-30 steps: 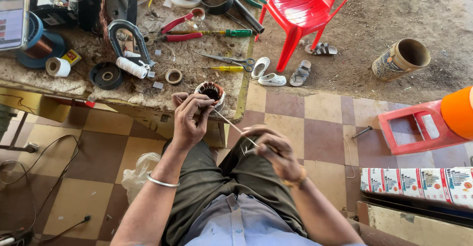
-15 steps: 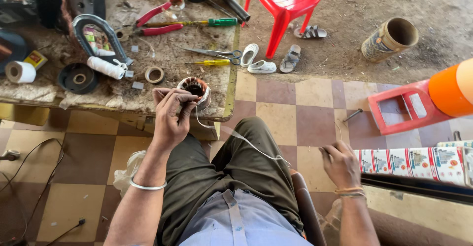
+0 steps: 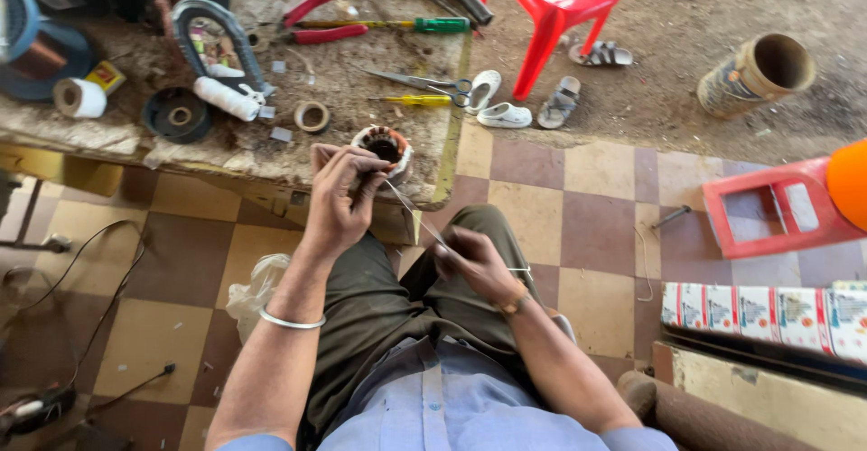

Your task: The person winds a white insulated wire around a cylindrical copper coil held in the left hand. The right hand guides and tensions the wire while the left hand rotates the coil to maintain even winding. The process continues throughout the clip without completing the coil.

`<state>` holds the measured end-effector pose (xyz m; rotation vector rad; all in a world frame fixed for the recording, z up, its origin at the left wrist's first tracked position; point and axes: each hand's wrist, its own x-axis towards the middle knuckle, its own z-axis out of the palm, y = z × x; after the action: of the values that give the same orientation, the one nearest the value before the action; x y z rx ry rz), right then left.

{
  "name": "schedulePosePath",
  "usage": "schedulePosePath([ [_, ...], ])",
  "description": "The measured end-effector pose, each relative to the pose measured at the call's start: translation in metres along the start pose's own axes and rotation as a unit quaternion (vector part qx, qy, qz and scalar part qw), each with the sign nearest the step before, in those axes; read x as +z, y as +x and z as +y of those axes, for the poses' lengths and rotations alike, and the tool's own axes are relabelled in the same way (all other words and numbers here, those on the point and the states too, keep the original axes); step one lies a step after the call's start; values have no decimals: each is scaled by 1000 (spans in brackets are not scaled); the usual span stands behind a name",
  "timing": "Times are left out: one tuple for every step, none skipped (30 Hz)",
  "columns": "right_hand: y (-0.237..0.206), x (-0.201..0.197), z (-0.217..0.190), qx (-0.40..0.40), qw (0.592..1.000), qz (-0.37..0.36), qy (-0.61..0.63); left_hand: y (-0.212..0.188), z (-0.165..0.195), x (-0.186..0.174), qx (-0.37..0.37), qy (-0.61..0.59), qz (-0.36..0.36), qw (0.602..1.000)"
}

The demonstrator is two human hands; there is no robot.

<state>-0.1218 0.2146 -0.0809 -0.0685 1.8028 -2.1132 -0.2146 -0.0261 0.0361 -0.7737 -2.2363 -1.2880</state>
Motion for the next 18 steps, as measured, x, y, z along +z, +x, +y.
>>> schedulePosePath([
  [-15, -11, 7, 72, 997, -6, -22, -1, 1, -1, -2, -2, 4, 1000],
  [-32, -24, 13, 53, 998, 7, 25, -2, 1, -3, -5, 1, 1, 1000],
  [-49, -42, 17, 34, 997, 22, 69, -2, 0, -3, -7, 2, 0, 1000],
  [-69, -61, 19, 17, 984, 80, 156, -1, -2, -4, -5, 2, 0, 1000],
  [-90, -84, 17, 12, 981, 155, 119, -2, -3, -4, -8, 0, 4, 1000],
  [-113, -105, 14, -6, 976, 183, 118, -2, -5, -3, -10, -3, 7, 1000],
  [-136, -124, 9, -24, 970, 213, 118, -2, -6, -2, -12, -7, 9, 1000],
  [-160, -139, 3, 10, 970, 240, -36, -2, -7, -1, -12, -7, 11, 1000],
  [-177, -148, -2, 44, 945, 263, -189, -2, -8, 0, -11, -8, 12, 1000],
  [-188, -154, -5, 15, 928, 260, -268, -2, -9, 1, -9, -9, 12, 1000],
  [-203, -154, -10, -14, 904, 255, -343, -2, -9, 1, -7, -7, 12, 1000],
  [-213, -151, -14, -41, 873, 250, -417, -3, -9, 2, -5, -8, 11, 1000],
  [-217, -145, -16, -23, 870, 257, -420, -2, -9, 3, -1, -8, 11, 1000],
  [-218, -139, -19, -4, 867, 263, -422, -2, -9, 4, -6, -12, 11, 1000],
  [-218, -131, -22, 16, 865, 267, -424, -3, -9, 5, -11, -16, 10, 1000],
  [-214, -124, -27, -5, 841, 255, -477, -3, -9, 5, -16, -18, 9, 1000],
  [-206, -119, -33, -29, 814, 242, -528, -3, -9, 6, -13, -16, 9, 1000],
  [-196, -113, -40, -55, 783, 226, -577, -3, -9, 6, -9, -12, 11, 1000],
])
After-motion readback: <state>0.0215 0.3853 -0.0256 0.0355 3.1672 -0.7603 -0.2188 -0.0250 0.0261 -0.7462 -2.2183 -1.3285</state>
